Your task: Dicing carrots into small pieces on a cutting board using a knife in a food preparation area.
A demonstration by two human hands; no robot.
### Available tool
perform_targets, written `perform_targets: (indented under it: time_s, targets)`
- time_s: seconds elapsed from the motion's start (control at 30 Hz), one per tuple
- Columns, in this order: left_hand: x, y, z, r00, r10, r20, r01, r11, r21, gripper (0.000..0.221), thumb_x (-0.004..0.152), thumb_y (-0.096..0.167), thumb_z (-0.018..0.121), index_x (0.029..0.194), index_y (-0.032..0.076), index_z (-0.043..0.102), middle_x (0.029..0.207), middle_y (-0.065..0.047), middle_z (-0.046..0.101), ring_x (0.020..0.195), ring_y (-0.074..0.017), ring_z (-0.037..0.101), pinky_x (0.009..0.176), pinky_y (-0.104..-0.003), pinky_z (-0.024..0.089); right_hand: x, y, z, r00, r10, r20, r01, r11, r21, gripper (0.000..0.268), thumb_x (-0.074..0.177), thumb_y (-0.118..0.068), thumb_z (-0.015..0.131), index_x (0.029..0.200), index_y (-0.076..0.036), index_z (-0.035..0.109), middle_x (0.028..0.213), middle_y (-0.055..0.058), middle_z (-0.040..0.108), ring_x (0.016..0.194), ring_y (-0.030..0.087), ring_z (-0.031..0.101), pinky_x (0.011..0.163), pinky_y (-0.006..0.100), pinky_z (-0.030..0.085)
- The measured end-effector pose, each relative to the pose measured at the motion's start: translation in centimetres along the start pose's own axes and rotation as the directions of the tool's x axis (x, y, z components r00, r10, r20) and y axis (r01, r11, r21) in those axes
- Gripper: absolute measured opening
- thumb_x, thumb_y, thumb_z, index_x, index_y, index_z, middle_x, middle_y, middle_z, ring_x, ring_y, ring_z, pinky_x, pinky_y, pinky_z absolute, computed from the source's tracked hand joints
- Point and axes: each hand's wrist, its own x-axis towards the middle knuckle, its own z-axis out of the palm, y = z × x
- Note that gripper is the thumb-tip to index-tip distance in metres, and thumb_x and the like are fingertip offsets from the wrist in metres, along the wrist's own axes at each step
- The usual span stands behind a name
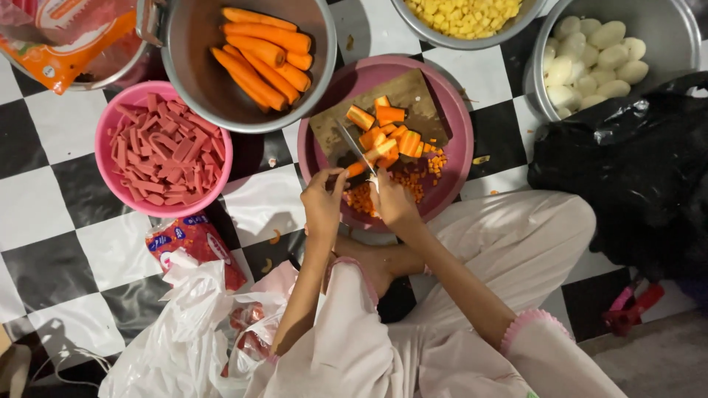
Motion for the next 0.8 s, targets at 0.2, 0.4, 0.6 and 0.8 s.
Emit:
perform_targets:
  time_s: [0.2,0.4,0.6,0.8]
  targets:
    - [1.0,0.3,0.1,0.957,-0.215,0.193,0.25,0.952,-0.177,0.013,0.095,0.013,0.074,0.106,0.009,0.079,0.083,-0.013,0.078,0.076,-0.0164,0.074,0.068,-0.026,0.063,-0.6,-2.4,-1.6,0.997,0.028,0.075,-0.034,0.996,0.079,0.042,0.104,-0.031,0.044,0.142,-0.012,0.042,0.099,0.024,0.073,0.093,0.045,0.073,0.082,0.055,0.059]
    - [2.9,1.6,0.9,0.916,-0.312,0.253,0.366,0.907,-0.209,0.018,0.091,0.018,0.08,0.104,0.006,0.08,0.081,-0.014,0.077,0.075,-0.0166,0.075,0.066,-0.026,0.063,0.4,-1.1,-1.7,0.998,-0.021,0.063,0.015,0.995,0.095,0.044,0.104,-0.042,0.041,0.139,-0.016,0.044,0.102,0.021,0.073,0.093,0.045,0.073,0.081,0.056,0.058]
    - [3.3,1.6,2.2,0.94,-0.272,0.204,0.289,0.955,-0.061,0.011,0.091,0.021,0.079,0.095,0.011,0.081,0.08,-0.011,0.078,0.077,-0.019,0.075,0.069,-0.032,0.06,-2.7,-3.4,-6.3,0.993,-0.086,-0.081,0.103,0.965,0.241,0.045,0.105,-0.028,0.048,0.143,-0.001,0.048,0.104,0.031,0.071,0.092,0.048,0.072,0.078,0.057,0.058]
    - [2.6,2.2,2.0,0.963,-0.22,0.152,0.222,0.975,0.005,0.012,0.093,0.018,0.078,0.094,0.006,0.08,0.081,-0.013,0.079,0.078,-0.0213,0.075,0.071,-0.031,0.059,-2.8,-3.9,-6.7,0.996,-0.087,-0.024,0.09,0.979,0.184,0.047,0.104,-0.027,0.048,0.144,-0.002,0.046,0.099,0.03,0.073,0.092,0.046,0.073,0.08,0.058,0.058]
